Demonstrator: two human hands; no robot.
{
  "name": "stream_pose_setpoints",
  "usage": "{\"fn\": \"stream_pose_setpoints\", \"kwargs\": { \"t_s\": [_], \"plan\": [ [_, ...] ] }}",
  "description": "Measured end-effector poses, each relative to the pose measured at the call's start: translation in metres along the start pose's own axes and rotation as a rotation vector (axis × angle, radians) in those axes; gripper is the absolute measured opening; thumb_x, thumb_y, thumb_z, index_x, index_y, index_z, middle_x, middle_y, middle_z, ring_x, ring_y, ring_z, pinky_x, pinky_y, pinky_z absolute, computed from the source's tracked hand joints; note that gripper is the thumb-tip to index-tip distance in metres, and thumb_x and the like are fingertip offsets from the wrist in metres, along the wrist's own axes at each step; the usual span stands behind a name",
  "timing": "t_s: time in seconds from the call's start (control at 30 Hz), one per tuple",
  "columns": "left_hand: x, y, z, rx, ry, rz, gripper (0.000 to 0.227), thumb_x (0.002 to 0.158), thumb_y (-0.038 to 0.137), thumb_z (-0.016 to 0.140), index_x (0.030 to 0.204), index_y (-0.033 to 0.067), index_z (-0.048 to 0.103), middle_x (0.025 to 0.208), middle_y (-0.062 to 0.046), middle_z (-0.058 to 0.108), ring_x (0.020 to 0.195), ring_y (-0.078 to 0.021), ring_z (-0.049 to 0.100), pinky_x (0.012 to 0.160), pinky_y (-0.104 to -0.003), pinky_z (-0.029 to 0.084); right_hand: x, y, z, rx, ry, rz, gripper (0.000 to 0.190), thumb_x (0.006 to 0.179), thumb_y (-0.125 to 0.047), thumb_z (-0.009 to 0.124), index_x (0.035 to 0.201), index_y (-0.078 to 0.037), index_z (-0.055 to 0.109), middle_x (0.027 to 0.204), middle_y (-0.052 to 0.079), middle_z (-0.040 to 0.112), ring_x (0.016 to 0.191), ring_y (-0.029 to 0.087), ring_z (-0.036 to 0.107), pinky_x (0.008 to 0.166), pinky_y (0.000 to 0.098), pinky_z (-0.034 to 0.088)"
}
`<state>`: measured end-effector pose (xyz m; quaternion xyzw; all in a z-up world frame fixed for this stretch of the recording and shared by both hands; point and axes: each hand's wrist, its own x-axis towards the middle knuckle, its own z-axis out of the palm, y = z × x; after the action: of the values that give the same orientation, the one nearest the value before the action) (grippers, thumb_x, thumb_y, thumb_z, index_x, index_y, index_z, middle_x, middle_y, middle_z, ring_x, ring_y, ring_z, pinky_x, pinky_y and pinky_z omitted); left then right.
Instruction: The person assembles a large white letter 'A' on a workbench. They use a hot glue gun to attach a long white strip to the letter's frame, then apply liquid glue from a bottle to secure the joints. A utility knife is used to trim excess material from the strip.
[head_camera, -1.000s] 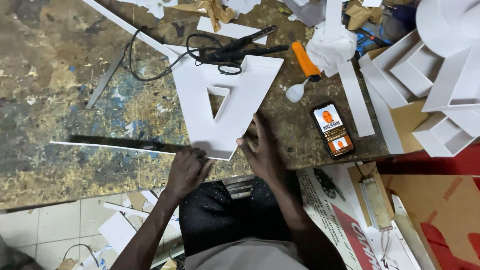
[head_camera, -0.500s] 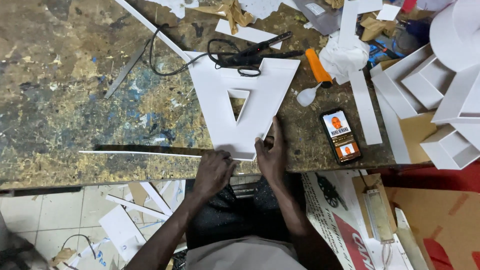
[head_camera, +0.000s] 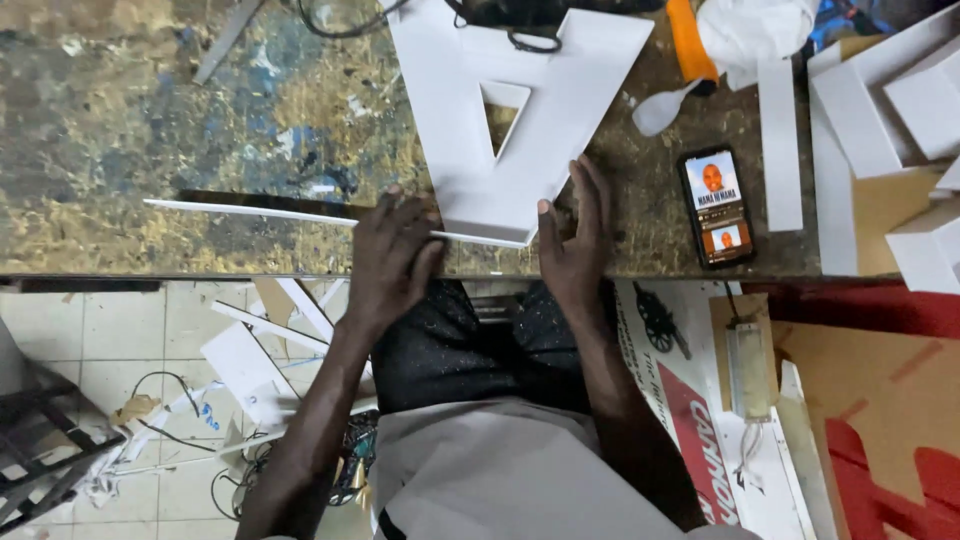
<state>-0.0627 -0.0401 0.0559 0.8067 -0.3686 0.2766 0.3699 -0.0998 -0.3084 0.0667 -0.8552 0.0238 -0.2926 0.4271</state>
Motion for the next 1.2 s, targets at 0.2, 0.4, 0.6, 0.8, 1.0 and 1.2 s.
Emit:
{"fn": "stream_pose_setpoints", "kwargs": {
  "t_s": [0.2, 0.4, 0.6, 0.8, 1.0, 1.2],
  "plan": [
    [-0.014, -0.005, -0.030, 0.103, 0.074, -0.064, 0.025, 0.108, 0.000, 0.081, 0.133, -0.0011, 0.076, 0.130, -0.021, 0.074, 0.129, -0.0554, 0.068, 0.109, -0.066, 0.058, 0.007, 0.001, 0.003, 0.061, -0.016, -0.235, 0.027, 0.120, -0.010, 0.065, 0.147, -0.011, 0.070, 0.143, 0.006, 0.064, 0.143, 0.034, 0.063, 0.122, 0.0599, 0.049],
    [-0.022, -0.014, -0.018, 0.089, 0.035, -0.053, 0.022, 0.109, 0.007, 0.079, 0.131, 0.0012, 0.080, 0.126, -0.019, 0.078, 0.123, -0.0519, 0.073, 0.100, -0.062, 0.060, 0.000, 0.012, 0.013, -0.052, -0.054, -0.261, 0.019, 0.116, -0.013, 0.071, 0.134, -0.011, 0.077, 0.136, 0.005, 0.070, 0.135, 0.033, 0.069, 0.115, 0.0575, 0.056],
    [-0.022, -0.021, 0.018, 0.163, -0.084, 0.029, 0.020, 0.108, 0.019, 0.082, 0.127, 0.0117, 0.082, 0.129, -0.008, 0.079, 0.134, -0.0425, 0.068, 0.104, -0.054, 0.052, 0.001, 0.011, 0.007, 0.000, 0.025, -0.292, 0.018, 0.111, -0.008, 0.075, 0.128, -0.007, 0.081, 0.131, 0.011, 0.074, 0.134, 0.040, 0.071, 0.116, 0.0602, 0.053],
    [-0.059, -0.054, 0.041, 0.183, -0.089, 0.076, 0.021, 0.102, 0.012, 0.084, 0.121, 0.0144, 0.076, 0.125, -0.005, 0.077, 0.139, -0.0368, 0.069, 0.104, -0.052, 0.048, 0.003, 0.009, 0.000, 0.032, 0.006, -0.304, 0.017, 0.111, -0.008, 0.074, 0.127, -0.005, 0.080, 0.129, 0.014, 0.074, 0.133, 0.043, 0.070, 0.114, 0.0609, 0.055],
    [-0.049, -0.046, 0.035, 0.126, -0.129, 0.111, 0.029, 0.097, 0.010, 0.084, 0.123, 0.0151, 0.074, 0.128, -0.006, 0.078, 0.136, -0.0387, 0.070, 0.103, -0.054, 0.047, -0.001, 0.014, -0.004, 0.124, 0.005, -0.231, 0.016, 0.110, -0.005, 0.074, 0.124, -0.001, 0.079, 0.131, 0.017, 0.073, 0.139, 0.047, 0.066, 0.117, 0.0600, 0.054],
    [-0.036, -0.031, 0.033, 0.133, -0.099, 0.038, 0.030, 0.104, 0.030, 0.089, 0.120, 0.0099, 0.074, 0.119, -0.010, 0.076, 0.130, -0.0411, 0.071, 0.102, -0.055, 0.045, -0.002, 0.015, -0.017, 0.191, -0.039, -0.219, 0.017, 0.109, -0.008, 0.076, 0.124, -0.002, 0.082, 0.135, 0.016, 0.075, 0.143, 0.045, 0.066, 0.120, 0.0581, 0.055]
  ]
}}
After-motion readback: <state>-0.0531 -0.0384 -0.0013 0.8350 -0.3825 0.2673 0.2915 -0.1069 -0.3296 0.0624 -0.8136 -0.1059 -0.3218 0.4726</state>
